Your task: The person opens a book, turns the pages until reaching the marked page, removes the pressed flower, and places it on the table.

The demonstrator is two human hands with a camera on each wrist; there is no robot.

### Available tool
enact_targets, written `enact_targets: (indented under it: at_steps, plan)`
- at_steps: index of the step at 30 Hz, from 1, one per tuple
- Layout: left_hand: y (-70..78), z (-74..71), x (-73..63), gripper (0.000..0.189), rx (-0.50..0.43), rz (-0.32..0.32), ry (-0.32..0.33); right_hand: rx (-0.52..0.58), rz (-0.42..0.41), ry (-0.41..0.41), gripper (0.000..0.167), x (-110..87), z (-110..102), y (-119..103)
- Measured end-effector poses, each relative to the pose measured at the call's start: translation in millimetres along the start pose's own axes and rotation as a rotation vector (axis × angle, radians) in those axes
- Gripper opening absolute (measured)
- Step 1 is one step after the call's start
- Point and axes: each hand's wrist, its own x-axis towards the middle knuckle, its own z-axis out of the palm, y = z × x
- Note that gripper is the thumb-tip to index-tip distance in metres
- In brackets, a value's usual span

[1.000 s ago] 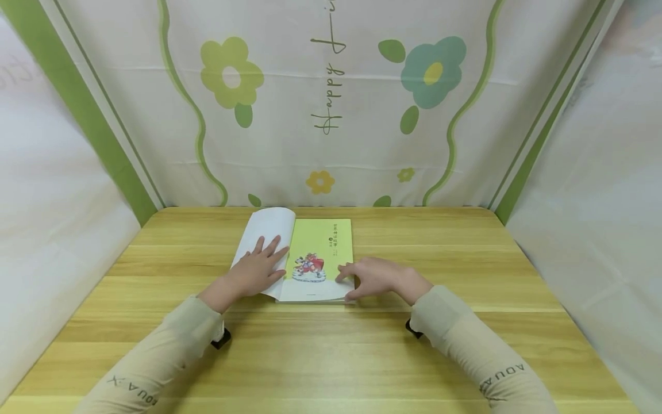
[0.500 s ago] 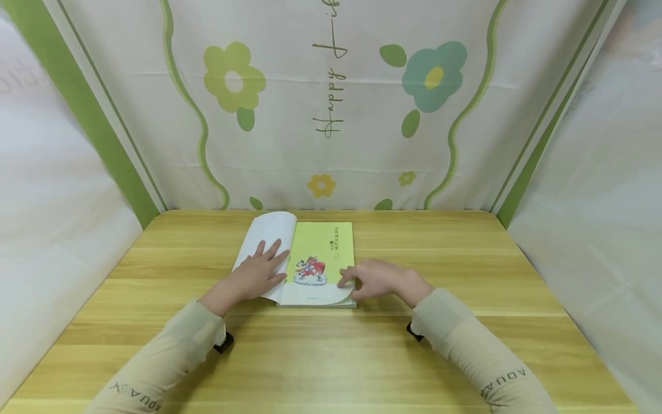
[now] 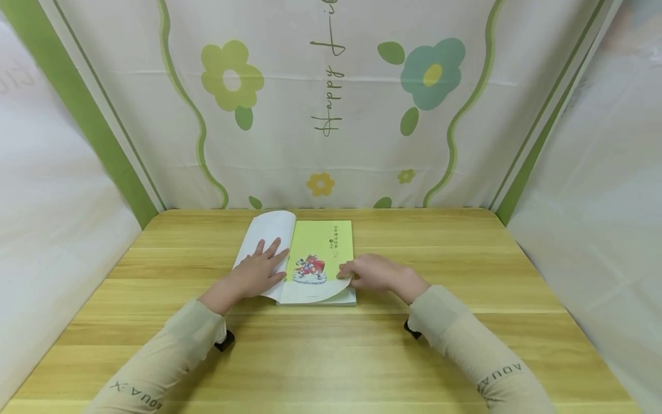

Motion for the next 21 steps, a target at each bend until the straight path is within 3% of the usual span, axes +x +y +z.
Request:
enact_targets:
  at_steps: [4, 12, 18, 21]
  plan:
    - [0.2, -0.2, 0.7, 0.064, -0.01, -0.005, -0.008, -0.02, 0.022, 0.041, 0.026, 0.2, -0.1, 1.1]
    - [-0.1, -2.0, 0.1, 0.064, -0.038, -0.009, -0.02, 0.003, 0.178, 0.147, 0.029, 4.0, 2.5, 2.4]
    - [0.2, -3.3, -1.3, 0.064, -0.044, -0.01, -0.023, 0.074, 0.3, 0.194, 0.066, 6.1, 4.1, 0.2]
    - [0.0, -3.5, -1.1, 0.064, -0.048, -0.01, -0.022, 0.184, 0.352, 0.185, 0.088, 8.0, 3.6, -0.2]
